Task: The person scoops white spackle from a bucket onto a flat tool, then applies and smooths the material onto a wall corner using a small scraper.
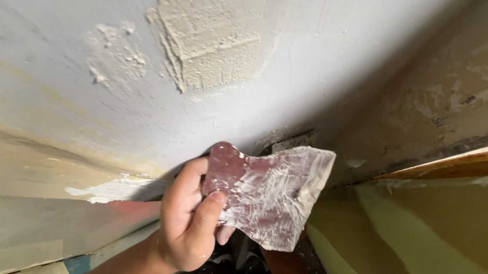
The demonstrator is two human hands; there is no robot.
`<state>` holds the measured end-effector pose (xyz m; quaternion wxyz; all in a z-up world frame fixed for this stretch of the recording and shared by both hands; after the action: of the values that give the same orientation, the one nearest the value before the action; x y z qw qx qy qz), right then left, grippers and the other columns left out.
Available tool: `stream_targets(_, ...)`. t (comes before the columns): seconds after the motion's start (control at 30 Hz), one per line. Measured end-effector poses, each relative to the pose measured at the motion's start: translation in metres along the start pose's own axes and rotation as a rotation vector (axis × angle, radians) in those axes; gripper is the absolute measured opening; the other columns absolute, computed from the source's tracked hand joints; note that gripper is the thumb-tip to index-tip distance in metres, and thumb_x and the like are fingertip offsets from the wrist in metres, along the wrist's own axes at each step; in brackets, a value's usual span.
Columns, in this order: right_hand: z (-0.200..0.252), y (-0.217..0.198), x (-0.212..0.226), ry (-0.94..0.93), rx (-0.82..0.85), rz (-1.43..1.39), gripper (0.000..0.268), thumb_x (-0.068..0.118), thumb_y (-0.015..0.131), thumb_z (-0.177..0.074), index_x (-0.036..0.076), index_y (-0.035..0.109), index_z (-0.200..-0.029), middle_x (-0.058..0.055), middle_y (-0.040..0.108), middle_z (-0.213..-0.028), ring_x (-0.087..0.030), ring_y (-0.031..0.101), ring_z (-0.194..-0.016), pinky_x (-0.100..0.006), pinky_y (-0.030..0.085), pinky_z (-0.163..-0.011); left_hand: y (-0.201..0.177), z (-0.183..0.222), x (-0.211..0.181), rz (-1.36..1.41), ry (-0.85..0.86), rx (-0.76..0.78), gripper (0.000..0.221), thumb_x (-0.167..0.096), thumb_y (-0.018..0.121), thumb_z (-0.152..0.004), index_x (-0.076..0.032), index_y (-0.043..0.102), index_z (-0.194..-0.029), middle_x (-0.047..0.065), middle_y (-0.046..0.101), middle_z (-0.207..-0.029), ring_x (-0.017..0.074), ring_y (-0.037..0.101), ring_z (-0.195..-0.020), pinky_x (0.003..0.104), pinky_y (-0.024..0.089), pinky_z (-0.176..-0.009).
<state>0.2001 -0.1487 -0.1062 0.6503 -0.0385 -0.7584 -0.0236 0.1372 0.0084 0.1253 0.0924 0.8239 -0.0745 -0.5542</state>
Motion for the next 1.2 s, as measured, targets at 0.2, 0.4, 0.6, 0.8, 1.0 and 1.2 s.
stream_targets(0.2, 0.006, -0.02, -0.025, 0.022, -0.04, 0.023, 0.04, 0.028, 0.06, -0.107, -0.007, 0.056, -0.127, -0.017, 0.068, -0.088, -0.014, 0.057, -0.056, -0.027, 0.047, -0.05, 0.0, 0.006, -0.001, -0.02, 0.047, -0.139, 0.031, 0.002, 0.039, -0.102, 0.011, 0.037, -0.132, 0.019, 0.064, -0.102, 0.0098, 0.053, -0.058, 0.025, 0.047, -0.049)
stream_targets(0.4, 0.017, -0.017, -0.046, 0.05, -0.084, 0.022, 0.04, 0.027, 0.06, -0.107, -0.007, 0.056, -0.127, -0.017, 0.068, -0.088, -0.014, 0.057, -0.055, -0.027, 0.046, -0.049, 0.0, 0.021, 0.023, 0.043, -0.15, -0.126, 0.032, 0.004, 0.038, -0.104, 0.014, 0.04, -0.134, 0.02, 0.066, -0.095, 0.0095, 0.054, -0.057, 0.025, 0.046, -0.048)
stream_targets(0.6, 0.065, -0.026, -0.072, 0.085, -0.08, 0.049, 0.04, 0.027, 0.061, -0.107, -0.008, 0.057, -0.128, -0.017, 0.069, -0.088, -0.014, 0.057, -0.055, -0.027, 0.046, -0.048, -0.002, 0.035, 0.05, 0.127, -0.394, -0.134, 0.037, 0.005, 0.036, -0.099, 0.012, 0.039, -0.135, 0.019, 0.067, -0.104, 0.0086, 0.053, -0.057, 0.025, 0.045, -0.043)
stream_targets(0.8, 0.062, -0.028, -0.064, 0.044, -0.079, 0.041, 0.041, 0.027, 0.061, -0.107, -0.008, 0.057, -0.128, -0.017, 0.069, -0.088, -0.014, 0.057, -0.054, -0.027, 0.046, -0.047, -0.003, 0.04, 0.05, 0.158, -0.468, -0.101, 0.038, 0.004, 0.037, -0.099, 0.011, 0.04, -0.136, 0.02, 0.068, -0.102, 0.0092, 0.053, -0.055, 0.026, 0.044, -0.04)
stream_targets(1.0, 0.018, -0.029, -0.066, 0.071, -0.201, 0.024, 0.041, 0.026, 0.061, -0.107, -0.008, 0.057, -0.128, -0.018, 0.069, -0.088, -0.014, 0.057, -0.053, -0.027, 0.045, -0.046, -0.007, 0.049, 0.061, 0.119, -0.498, -0.094, 0.038, 0.004, 0.036, -0.098, 0.01, 0.041, -0.136, 0.019, 0.068, -0.098, 0.0092, 0.051, -0.052, 0.026, 0.043, -0.04)
stream_targets(1.2, 0.068, -0.013, -0.052, 0.036, -0.124, 0.035, 0.041, 0.026, 0.062, -0.107, -0.009, 0.057, -0.129, -0.018, 0.069, -0.088, -0.013, 0.056, -0.052, -0.027, 0.045, -0.046, -0.02, 0.056, 0.059, 0.144, -0.512, -0.125, 0.038, 0.004, 0.036, -0.097, 0.011, 0.043, -0.134, 0.019, 0.068, -0.096, 0.0093, 0.051, -0.05, 0.026, 0.042, -0.039)
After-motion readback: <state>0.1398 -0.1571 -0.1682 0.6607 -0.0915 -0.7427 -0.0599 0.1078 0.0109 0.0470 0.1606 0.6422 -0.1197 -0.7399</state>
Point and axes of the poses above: each hand's wrist, its own z-axis away from the middle knuckle, its own y-axis out of the palm, x = y × z, the point moved 10 cm from there along -z, towards the middle knuckle
